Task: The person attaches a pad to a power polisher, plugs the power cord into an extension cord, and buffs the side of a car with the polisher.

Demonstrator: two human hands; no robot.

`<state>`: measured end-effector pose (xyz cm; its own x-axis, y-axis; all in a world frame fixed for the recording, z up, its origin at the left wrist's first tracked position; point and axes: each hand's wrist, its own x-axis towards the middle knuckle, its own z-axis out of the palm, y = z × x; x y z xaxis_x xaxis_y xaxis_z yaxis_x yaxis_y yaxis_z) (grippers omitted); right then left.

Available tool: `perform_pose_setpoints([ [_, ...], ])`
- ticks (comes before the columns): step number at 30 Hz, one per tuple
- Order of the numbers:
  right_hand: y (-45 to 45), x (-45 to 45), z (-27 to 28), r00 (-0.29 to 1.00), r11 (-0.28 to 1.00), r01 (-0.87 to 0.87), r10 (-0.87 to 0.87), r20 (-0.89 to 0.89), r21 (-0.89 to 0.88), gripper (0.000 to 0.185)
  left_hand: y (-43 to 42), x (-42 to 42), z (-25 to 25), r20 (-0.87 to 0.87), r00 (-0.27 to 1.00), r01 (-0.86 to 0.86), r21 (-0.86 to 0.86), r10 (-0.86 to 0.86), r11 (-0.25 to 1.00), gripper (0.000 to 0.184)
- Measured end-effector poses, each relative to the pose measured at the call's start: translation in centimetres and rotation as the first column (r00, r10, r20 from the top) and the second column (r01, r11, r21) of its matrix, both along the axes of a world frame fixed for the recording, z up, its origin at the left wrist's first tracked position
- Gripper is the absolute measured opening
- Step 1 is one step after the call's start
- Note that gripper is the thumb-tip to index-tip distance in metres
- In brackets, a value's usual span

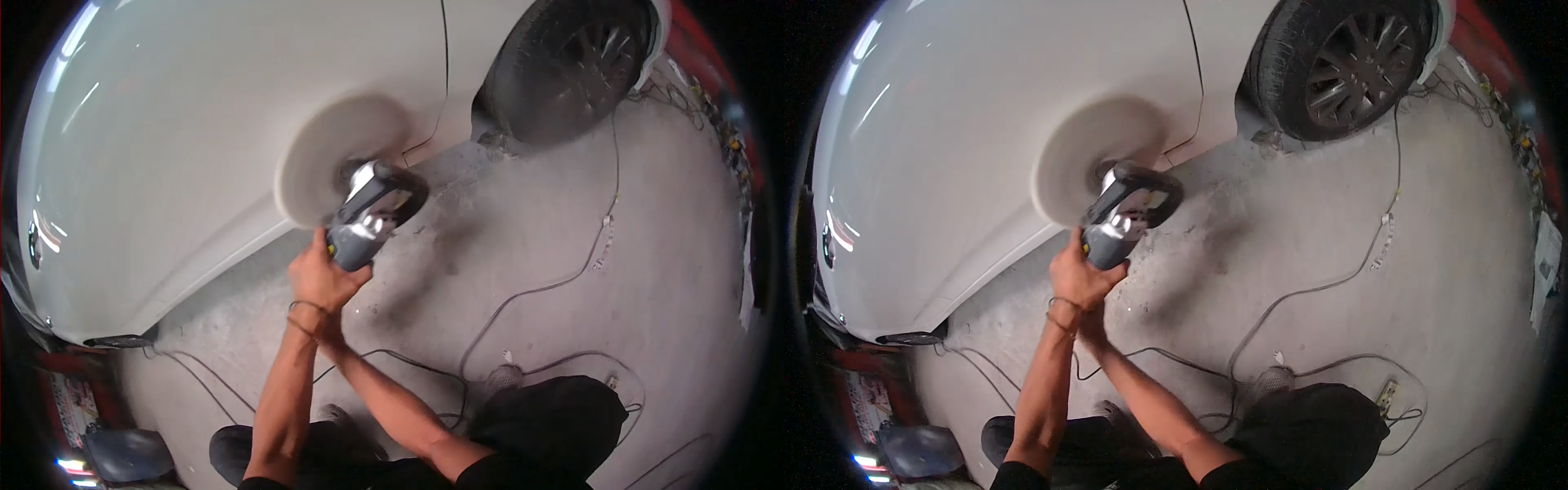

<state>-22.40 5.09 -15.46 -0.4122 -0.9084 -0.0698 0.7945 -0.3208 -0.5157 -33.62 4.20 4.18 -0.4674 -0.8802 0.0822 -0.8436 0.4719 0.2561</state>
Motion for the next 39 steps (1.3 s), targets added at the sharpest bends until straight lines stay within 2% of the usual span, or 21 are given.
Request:
perform_pose_setpoints([
  [1, -0.7, 3.8, -1.6, 1.000, 1.000, 0.004, -0.004, 0.013, -0.001, 0.063, 0.3, 0.6, 0.7, 0.076, 0.995, -0.059, -0.020, 0.061, 0.998, 0.091],
  [2, -1.6, 8.1, -4.1, 0.908, 0.972, -0.111, 0.184, 0.375, -0.207, 0.060, 0.4, 0.7, 1.0, 0.087, 0.994, -0.057, -0.022, 0.058, 0.998, 0.091],
  [3, -2.1, 10.3, -5.3, 0.663, 0.892, -0.134, 0.404, 0.630, -0.431, 0.058, 0.4, 0.8, 1.3, 0.175, 0.981, -0.084, -0.023, 0.086, 0.996, 0.089],
  [4, -1.5, 9.5, -3.2, 0.660, 0.891, -0.131, 0.405, 0.632, -0.435, 0.058, 0.6, 0.8, 1.7, 0.256, 0.960, -0.111, -0.029, 0.115, 0.993, 0.087],
  [6, -0.5, 5.9, 2.5, 0.543, 0.660, 0.029, 0.620, 0.566, -0.751, 0.052, 0.7, -0.8, 2.3, 0.308, 0.946, -0.100, -0.028, 0.103, 0.995, 0.085],
  [8, -1.9, 2.4, 2.8, 0.582, 0.710, -0.010, 0.577, 0.573, -0.704, 0.045, 0.5, -3.0, 1.8, 0.307, 0.951, -0.023, -0.066, 0.042, 0.998, 0.084],
  [10, -2.8, -2.8, 3.2, 0.444, 0.567, 0.116, 0.705, 0.553, -0.815, 0.045, 0.4, -6.6, 2.1, 0.267, 0.964, 0.028, -0.082, -0.005, 0.996, 0.080],
  [12, -3.8, -6.9, 2.3, 0.723, 0.723, 0.078, 0.433, 0.538, -0.687, 0.048, 0.7, -11.0, 3.4, 0.248, 0.965, 0.106, -0.088, -0.081, 0.990, 0.075],
  [15, -3.9, -14.2, 5.1, 0.655, 0.589, 0.173, 0.530, 0.539, -0.790, 0.046, 0.8, -15.9, 4.0, 0.262, 0.955, 0.156, -0.044, -0.140, 0.987, 0.072],
  [19, -2.8, -12.4, 3.8, 0.751, 0.530, 0.148, 0.490, 0.443, -0.835, 0.038, 1.3, -14.3, 3.0, 0.223, 0.967, 0.145, -0.082, -0.124, 0.986, 0.075],
  [21, -2.5, -5.1, -0.6, 0.741, 0.826, 0.032, 0.359, 0.568, -0.563, 0.034, 1.4, -10.6, 2.8, 0.234, 0.972, 0.042, -0.045, -0.031, 0.998, 0.083],
  [23, -1.1, 1.9, -2.8, 0.718, 0.979, -0.105, 0.196, 0.668, -0.174, 0.038, 1.5, -6.1, 1.6, 0.219, 0.975, -0.024, -0.053, 0.035, 0.998, 0.089],
  [24, 1.2, 1.7, -0.9, 0.712, 0.980, -0.116, 0.195, 0.674, -0.161, 0.038, 1.8, -3.9, 0.8, 0.197, 0.976, -0.086, -0.059, 0.096, 0.995, 0.094],
  [25, 4.4, 0.1, 3.2, 0.923, 0.998, -0.054, 0.045, 0.383, 0.013, 0.036, 2.0, -2.1, 0.3, 0.199, 0.975, -0.092, -0.053, 0.101, 0.994, 0.094],
  [26, 6.5, -1.0, 5.6, 0.998, 0.986, 0.064, -0.068, 0.018, 0.152, 0.035, 2.2, -0.5, -0.1, 0.177, 0.971, -0.163, 0.009, 0.159, 0.987, 0.095],
  [27, 7.4, -0.9, 5.1, 0.998, 0.985, 0.052, -0.056, 0.019, 0.164, 0.035, 2.4, 0.7, -0.7, 0.161, 0.961, -0.239, 0.078, 0.224, 0.968, 0.095],
  [29, 9.0, -0.9, 3.8, 0.987, 0.929, -0.161, 0.162, 0.024, 0.334, 0.024, 2.3, 2.2, -2.6, 0.104, 0.967, -0.245, 0.126, 0.233, 0.961, 0.095],
  [30, 9.3, -1.3, 2.9, 0.985, 0.926, -0.169, 0.173, 0.017, 0.338, 0.024, 2.0, 2.6, -3.8, 0.047, 0.973, -0.233, 0.157, 0.228, 0.960, 0.094],
  [32, 9.2, -2.4, 1.1, 0.983, 0.891, -0.070, 0.139, -0.122, 0.449, 0.017, 1.5, 2.0, -5.6, -0.032, 0.978, -0.192, 0.227, 0.204, 0.955, 0.106],
  [34, 8.6, -4.8, 0.2, 0.965, 0.879, 0.199, -0.098, -0.243, 0.433, 0.018, 1.0, 0.1, -7.4, -0.207, 0.964, -0.103, 0.290, 0.168, 0.952, 0.111],
  [39, 7.8, -10.4, -4.6, 0.931, 0.829, 0.263, -0.083, -0.356, 0.494, 0.023, 0.5, -6.7, -8.5, -0.133, 0.989, -0.019, 0.330, 0.067, 0.944, 0.113],
])
